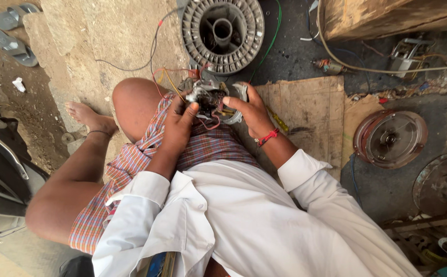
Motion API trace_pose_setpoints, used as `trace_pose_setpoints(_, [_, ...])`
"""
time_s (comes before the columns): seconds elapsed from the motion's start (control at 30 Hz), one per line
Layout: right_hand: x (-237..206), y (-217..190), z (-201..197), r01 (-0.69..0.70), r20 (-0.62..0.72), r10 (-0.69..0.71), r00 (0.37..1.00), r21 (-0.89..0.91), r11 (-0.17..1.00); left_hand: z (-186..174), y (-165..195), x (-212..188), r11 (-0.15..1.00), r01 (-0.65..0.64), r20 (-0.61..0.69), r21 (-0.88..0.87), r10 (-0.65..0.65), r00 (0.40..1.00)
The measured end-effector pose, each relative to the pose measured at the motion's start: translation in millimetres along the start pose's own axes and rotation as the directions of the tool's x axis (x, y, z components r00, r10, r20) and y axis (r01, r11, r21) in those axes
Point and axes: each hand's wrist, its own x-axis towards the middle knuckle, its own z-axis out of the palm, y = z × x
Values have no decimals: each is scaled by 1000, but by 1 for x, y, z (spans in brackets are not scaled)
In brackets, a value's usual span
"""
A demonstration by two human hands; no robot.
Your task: The person sits on the ground holding an electric motor on their lap and uses a screwdriver to work on it, prying and turning parts of the motor housing. They reposition the motor, handle its wires, and continue working on the motor with the screwdriver.
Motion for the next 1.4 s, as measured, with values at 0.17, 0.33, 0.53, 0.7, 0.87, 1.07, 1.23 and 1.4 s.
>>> trace_pose_setpoints(0.17, [0,-9,9,8,-36,-12,999,-111,994,-5,7,0,930,165,35,-329,-163,986])
trace_pose_setpoints(0.33, [2,-5,17,76,-34,-82,996,-153,985,-4,13,4,872,202,55,-446,-199,978])
trace_pose_setpoints(0.53, [4,1,23,90,-68,-107,992,-214,973,-7,10,7,869,250,3,-428,-275,961])
trace_pose_setpoints(0.7, [1,-2,28,97,-126,-147,981,-336,937,-16,6,8,872,282,21,-400,-299,954])
trace_pose_setpoints(0.87, [3,-5,30,135,-136,-265,954,-596,792,-15,9,9,853,282,50,-440,-290,956])
trace_pose_setpoints(1.07, [5,-4,29,131,-132,-266,955,-616,777,-9,15,6,850,247,27,-464,-266,964])
trace_pose_setpoints(1.23, [8,-3,28,157,-118,-286,951,-613,774,-9,12,6,848,241,17,-471,-264,964])
trace_pose_setpoints(1.4, [9,-2,27,134,-124,-258,958,-602,787,-9,8,6,860,212,13,-464,-233,972])
